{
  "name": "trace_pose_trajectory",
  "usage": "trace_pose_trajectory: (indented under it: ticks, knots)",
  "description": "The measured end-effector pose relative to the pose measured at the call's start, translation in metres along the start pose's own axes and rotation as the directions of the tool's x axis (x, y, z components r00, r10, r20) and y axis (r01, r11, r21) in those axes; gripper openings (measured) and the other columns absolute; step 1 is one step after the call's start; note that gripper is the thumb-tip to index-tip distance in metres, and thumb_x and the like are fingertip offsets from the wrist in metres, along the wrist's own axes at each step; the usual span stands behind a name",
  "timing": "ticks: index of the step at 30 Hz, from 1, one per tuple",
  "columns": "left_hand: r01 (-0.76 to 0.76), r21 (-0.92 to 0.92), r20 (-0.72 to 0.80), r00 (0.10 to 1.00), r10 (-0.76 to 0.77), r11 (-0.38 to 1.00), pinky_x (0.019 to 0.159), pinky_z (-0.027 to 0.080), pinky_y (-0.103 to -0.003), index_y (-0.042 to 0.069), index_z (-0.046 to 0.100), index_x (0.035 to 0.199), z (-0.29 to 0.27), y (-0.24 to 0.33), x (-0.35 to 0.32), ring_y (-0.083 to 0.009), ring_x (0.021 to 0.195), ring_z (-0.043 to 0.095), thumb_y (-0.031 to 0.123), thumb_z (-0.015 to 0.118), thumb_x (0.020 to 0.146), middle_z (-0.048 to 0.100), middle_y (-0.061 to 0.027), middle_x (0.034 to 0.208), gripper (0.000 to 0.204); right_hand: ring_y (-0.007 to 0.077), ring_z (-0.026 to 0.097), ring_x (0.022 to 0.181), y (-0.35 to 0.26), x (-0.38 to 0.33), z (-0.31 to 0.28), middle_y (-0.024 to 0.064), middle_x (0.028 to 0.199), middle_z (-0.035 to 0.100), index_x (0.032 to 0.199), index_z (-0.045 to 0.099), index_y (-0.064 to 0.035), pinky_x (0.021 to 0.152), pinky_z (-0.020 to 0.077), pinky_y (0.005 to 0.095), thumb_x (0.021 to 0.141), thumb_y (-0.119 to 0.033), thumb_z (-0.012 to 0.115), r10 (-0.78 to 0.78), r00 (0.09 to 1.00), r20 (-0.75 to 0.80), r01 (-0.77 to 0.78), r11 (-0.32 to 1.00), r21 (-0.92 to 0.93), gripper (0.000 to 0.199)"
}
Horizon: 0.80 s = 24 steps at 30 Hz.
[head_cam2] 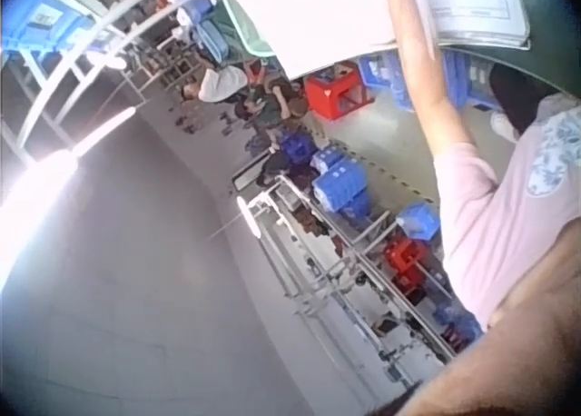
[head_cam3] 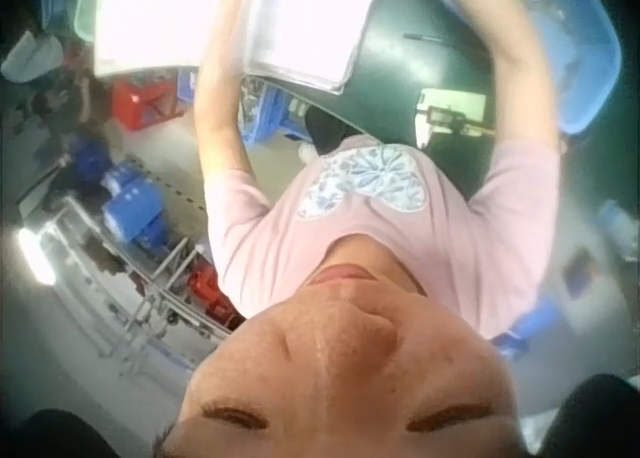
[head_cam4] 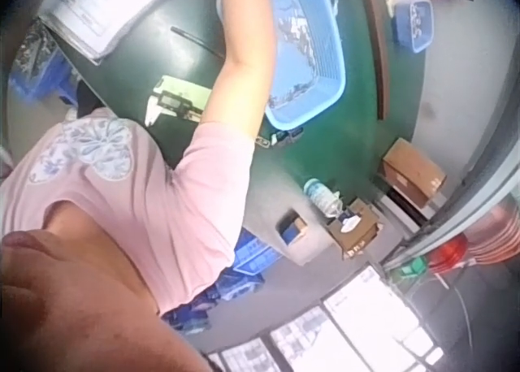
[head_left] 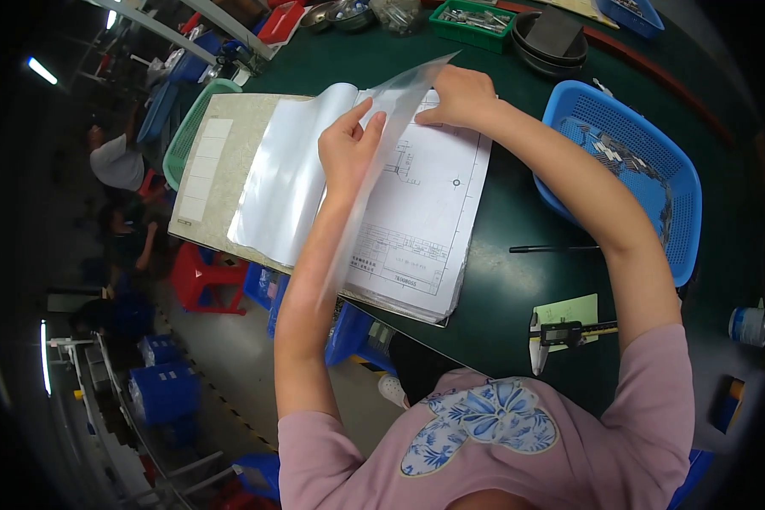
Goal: Using a digital caliper to measure small hardware components at a workbench while consulting a manual.
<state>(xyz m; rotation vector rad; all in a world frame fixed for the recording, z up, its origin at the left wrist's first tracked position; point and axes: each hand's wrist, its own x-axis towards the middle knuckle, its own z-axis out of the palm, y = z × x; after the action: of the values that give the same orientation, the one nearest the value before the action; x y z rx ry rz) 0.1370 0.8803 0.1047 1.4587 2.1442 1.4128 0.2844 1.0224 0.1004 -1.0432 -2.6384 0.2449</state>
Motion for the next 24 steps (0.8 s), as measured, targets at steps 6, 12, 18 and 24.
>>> trace_pose_trajectory:
  ticks: [6, 12, 18, 24]
  knots:
    - [-0.22, 0.296, 0.188, 0.968, 0.169, 0.929, 0.057, 0.049, -0.036, 0.003, 0.071, 0.106, 0.016, 0.024, -0.111, -0.0274, 0.06, 0.064, 0.019, 0.061, 0.089, 0.068, -0.0173, 0.076, 0.025, 0.0285, 0.061, 0.1, 0.041, -0.027, -0.038, 0.0123, 0.102, 0.063, 0.105, 0.064, -0.0062, 0.082, 0.0471, 0.0443, 0.084, -0.022, 0.061, -0.015, 0.969, -0.246, -0.026, 0.986, -0.165, 0.026]
    - [-0.206, 0.119, 0.231, 0.957, 0.175, 0.971, 0.058, 0.049, -0.038, 0.001, 0.07, 0.106, 0.043, 0.062, -0.135, -0.0288, 0.063, 0.064, 0.018, 0.059, 0.091, 0.066, -0.0165, 0.075, 0.026, 0.0293, 0.06, 0.087, 0.036, -0.163, -0.088, 0.0093, 0.093, 0.061, 0.098, 0.062, -0.0048, 0.073, 0.0449, 0.0405, 0.08, -0.009, 0.064, -0.263, 0.905, -0.334, 0.274, 0.962, -0.015, 0.018]
    - [0.264, -0.412, 0.559, 0.829, 0.013, 0.872, 0.063, 0.045, -0.031, -0.003, 0.066, 0.097, 0.055, 0.102, -0.124, -0.0139, 0.067, 0.058, 0.014, 0.045, 0.091, 0.062, -0.0109, 0.071, 0.028, 0.0254, 0.056, 0.07, 0.01, -0.323, -0.096, 0.0057, 0.08, 0.059, 0.086, 0.064, -0.0061, 0.062, 0.0417, 0.0371, 0.066, -0.018, 0.074, -0.211, 0.977, -0.034, 0.214, 0.962, 0.17, 0.025]
    - [-0.281, -0.172, 0.343, 0.881, 0.325, 0.944, 0.074, 0.049, -0.049, -0.004, 0.065, 0.091, 0.153, 0.159, -0.079, -0.042, 0.082, 0.062, 0.011, 0.045, 0.085, 0.065, -0.0248, 0.085, 0.026, 0.0296, 0.054, 0.083, 0.025, -0.362, -0.071, 0.0106, 0.095, 0.056, 0.108, 0.064, -0.0047, 0.073, 0.0415, 0.0393, 0.064, -0.026, 0.078, -0.157, 0.987, -0.016, 0.156, 0.959, 0.238, 0.051]
